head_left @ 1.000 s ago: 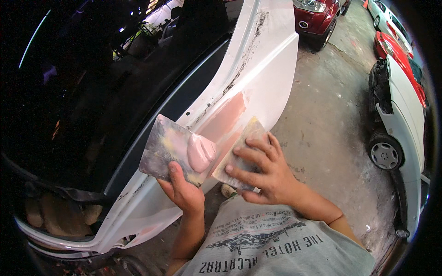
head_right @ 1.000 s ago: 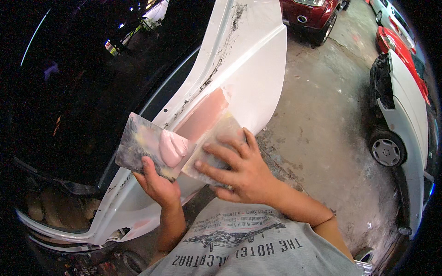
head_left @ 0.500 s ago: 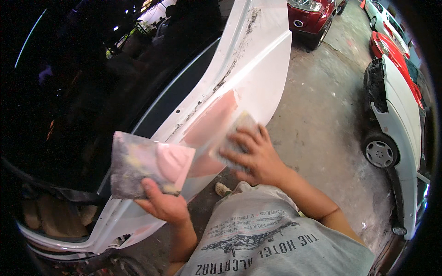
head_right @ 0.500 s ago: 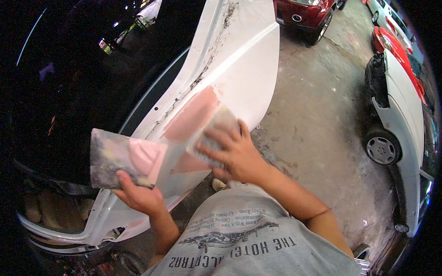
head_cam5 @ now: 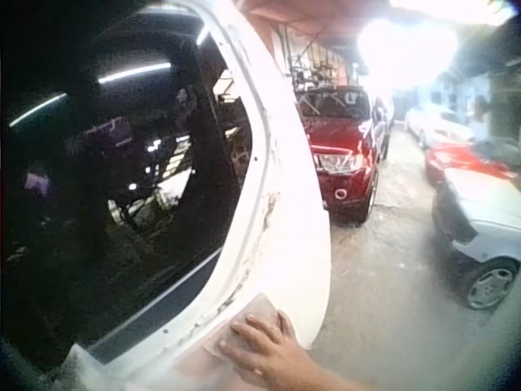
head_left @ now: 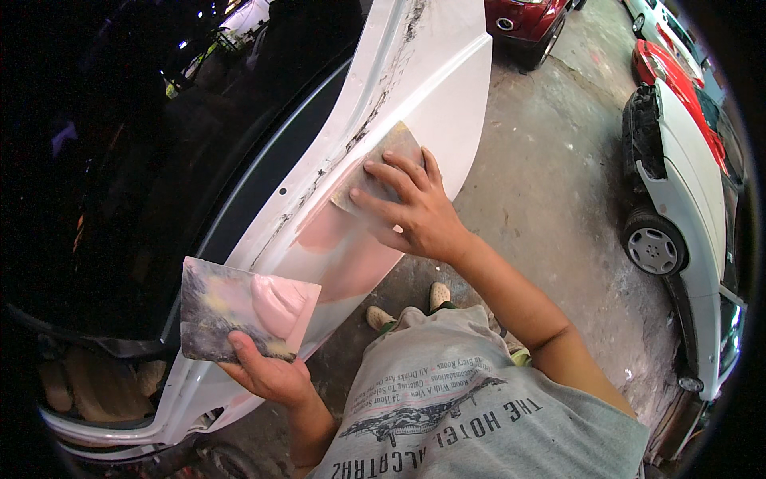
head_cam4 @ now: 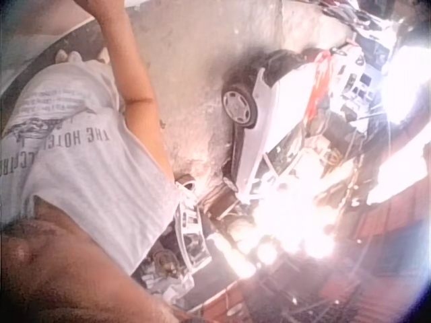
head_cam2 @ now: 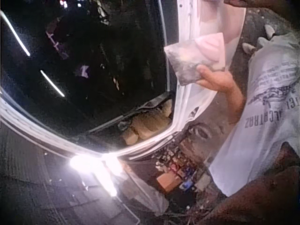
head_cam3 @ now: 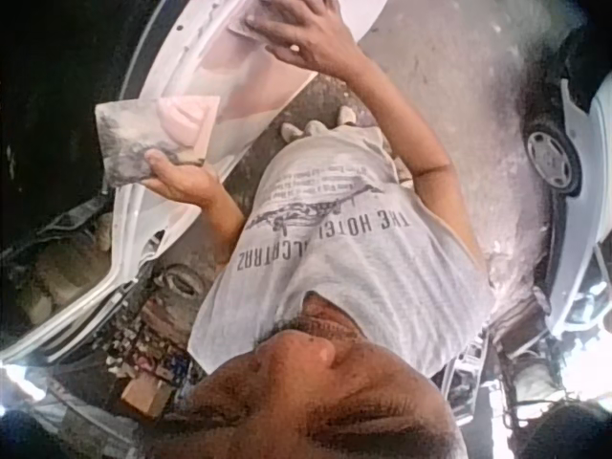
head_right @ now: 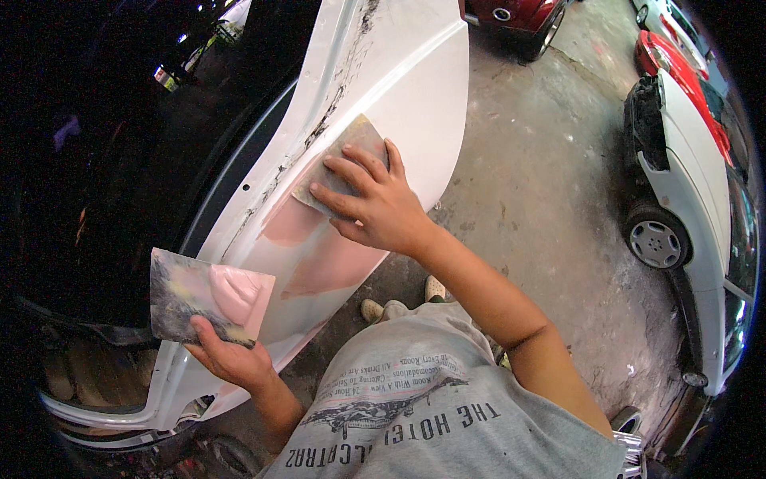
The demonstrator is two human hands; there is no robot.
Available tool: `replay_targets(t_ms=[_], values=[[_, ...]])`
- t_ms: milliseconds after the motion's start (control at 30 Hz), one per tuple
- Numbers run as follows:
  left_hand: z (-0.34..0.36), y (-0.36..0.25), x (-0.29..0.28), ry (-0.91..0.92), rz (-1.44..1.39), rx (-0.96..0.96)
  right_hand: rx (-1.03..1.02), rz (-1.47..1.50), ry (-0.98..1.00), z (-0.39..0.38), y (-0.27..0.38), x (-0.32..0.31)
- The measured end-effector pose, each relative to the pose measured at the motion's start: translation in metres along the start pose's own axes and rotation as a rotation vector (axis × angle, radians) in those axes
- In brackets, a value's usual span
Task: The person mixes a pink body filler on a metal putty knife using a small tube of hardener. They then apply the mixed filler to a white car door, smoothing it over a damaged area with the putty knife.
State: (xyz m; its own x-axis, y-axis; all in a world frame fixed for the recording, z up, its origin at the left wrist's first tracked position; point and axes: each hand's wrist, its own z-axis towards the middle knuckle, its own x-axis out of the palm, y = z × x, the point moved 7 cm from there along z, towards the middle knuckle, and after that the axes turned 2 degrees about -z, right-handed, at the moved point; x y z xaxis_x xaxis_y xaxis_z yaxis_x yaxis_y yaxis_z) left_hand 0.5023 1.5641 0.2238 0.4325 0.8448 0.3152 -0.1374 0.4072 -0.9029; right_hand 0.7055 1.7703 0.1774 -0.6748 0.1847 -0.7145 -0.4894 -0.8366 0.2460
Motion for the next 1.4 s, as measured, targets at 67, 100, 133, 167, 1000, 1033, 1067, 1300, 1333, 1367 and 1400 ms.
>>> replay_targets(t_ms=[67,100,133,167,1000,1033,1067,1300,1333,1367,1400], values=[[0.001,0.001,0.000,0.008,0.002,-0.002,-0.023,-0.023,-0.016,0.000,-0.002,0.005],[0.002,0.002,0.000,0.012,0.002,-0.003,-0.026,-0.019,-0.018,-0.001,-0.004,0.008],[0.001,0.002,0.000,0.007,0.003,-0.013,-0.029,-0.016,-0.019,-0.003,-0.006,0.010],[0.001,0.003,0.002,0.003,0.004,-0.023,-0.032,-0.014,-0.021,-0.006,-0.008,0.012],[-0.004,0.001,0.010,0.025,0.040,-0.025,0.037,0.013,0.131,-0.037,-0.013,0.025],[-0.004,0.001,0.012,0.034,0.035,-0.022,0.038,0.017,0.125,-0.039,-0.013,0.024],[-0.005,0.001,0.014,0.045,0.031,-0.023,0.043,0.019,0.119,-0.038,-0.011,0.018],[-0.006,0.006,0.015,0.042,0.026,-0.026,0.049,0.059,-0.022,-0.005,-0.015,-0.006],[-0.006,0.006,0.016,0.049,0.020,-0.028,0.049,0.048,-0.025,-0.004,-0.017,-0.007],[-0.006,0.005,0.016,0.053,0.017,-0.030,0.047,0.039,-0.027,-0.002,-0.018,-0.006],[-0.006,0.005,0.017,0.057,0.013,-0.032,0.044,0.030,-0.028,-0.001,-0.019,-0.005]])
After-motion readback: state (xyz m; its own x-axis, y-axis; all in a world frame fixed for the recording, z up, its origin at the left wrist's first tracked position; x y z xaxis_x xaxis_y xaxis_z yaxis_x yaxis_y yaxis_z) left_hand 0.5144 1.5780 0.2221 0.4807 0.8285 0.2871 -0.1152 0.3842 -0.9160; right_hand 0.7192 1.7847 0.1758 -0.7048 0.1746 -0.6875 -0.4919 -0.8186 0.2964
